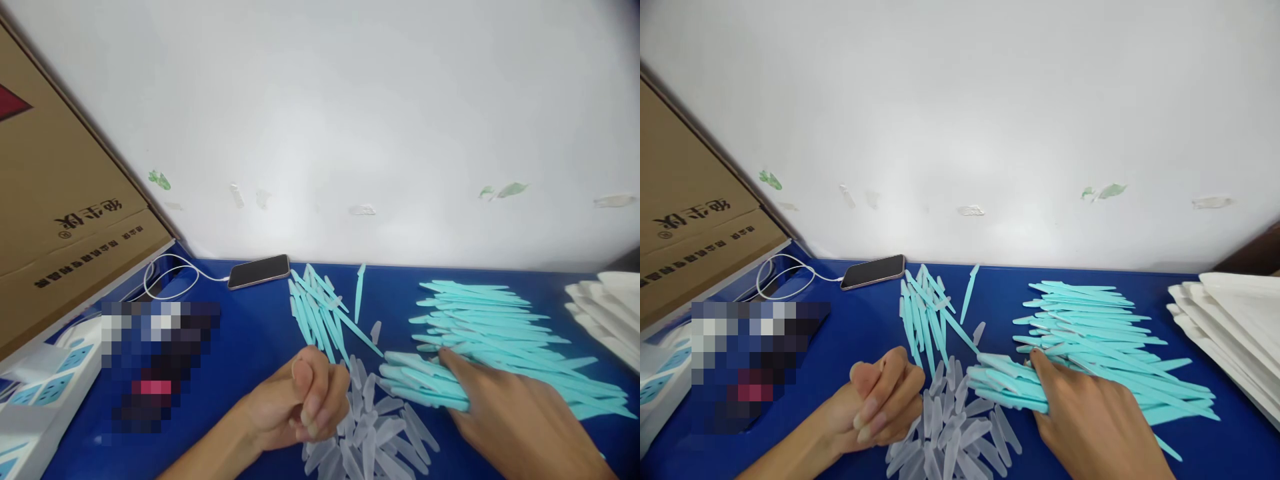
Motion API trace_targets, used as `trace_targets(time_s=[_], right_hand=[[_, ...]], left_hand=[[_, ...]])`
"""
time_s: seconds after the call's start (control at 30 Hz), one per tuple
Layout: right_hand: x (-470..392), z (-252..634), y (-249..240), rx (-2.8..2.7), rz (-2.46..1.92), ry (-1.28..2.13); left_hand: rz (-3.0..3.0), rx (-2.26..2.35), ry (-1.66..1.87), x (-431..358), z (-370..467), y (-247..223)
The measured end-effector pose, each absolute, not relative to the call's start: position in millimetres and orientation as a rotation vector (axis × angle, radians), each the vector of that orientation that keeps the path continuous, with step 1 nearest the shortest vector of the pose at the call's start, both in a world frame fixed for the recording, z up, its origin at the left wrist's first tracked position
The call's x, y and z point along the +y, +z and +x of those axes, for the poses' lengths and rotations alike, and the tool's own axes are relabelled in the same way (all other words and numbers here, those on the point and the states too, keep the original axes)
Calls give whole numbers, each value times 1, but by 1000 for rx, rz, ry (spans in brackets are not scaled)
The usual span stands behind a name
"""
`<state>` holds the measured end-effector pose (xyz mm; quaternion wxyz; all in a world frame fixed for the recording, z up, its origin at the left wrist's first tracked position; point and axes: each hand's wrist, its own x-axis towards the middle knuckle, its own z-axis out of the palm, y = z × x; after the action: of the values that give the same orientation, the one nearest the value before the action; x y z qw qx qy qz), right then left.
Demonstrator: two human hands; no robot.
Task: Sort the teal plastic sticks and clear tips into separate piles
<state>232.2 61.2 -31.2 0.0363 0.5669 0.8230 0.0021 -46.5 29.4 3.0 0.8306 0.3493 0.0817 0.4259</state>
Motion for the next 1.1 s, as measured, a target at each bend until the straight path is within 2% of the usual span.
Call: trace_targets(time_s=[1.1], right_hand=[[61,232,-31,2535,1732,-5]], left_hand=[[719,183,898,30,-45,2]])
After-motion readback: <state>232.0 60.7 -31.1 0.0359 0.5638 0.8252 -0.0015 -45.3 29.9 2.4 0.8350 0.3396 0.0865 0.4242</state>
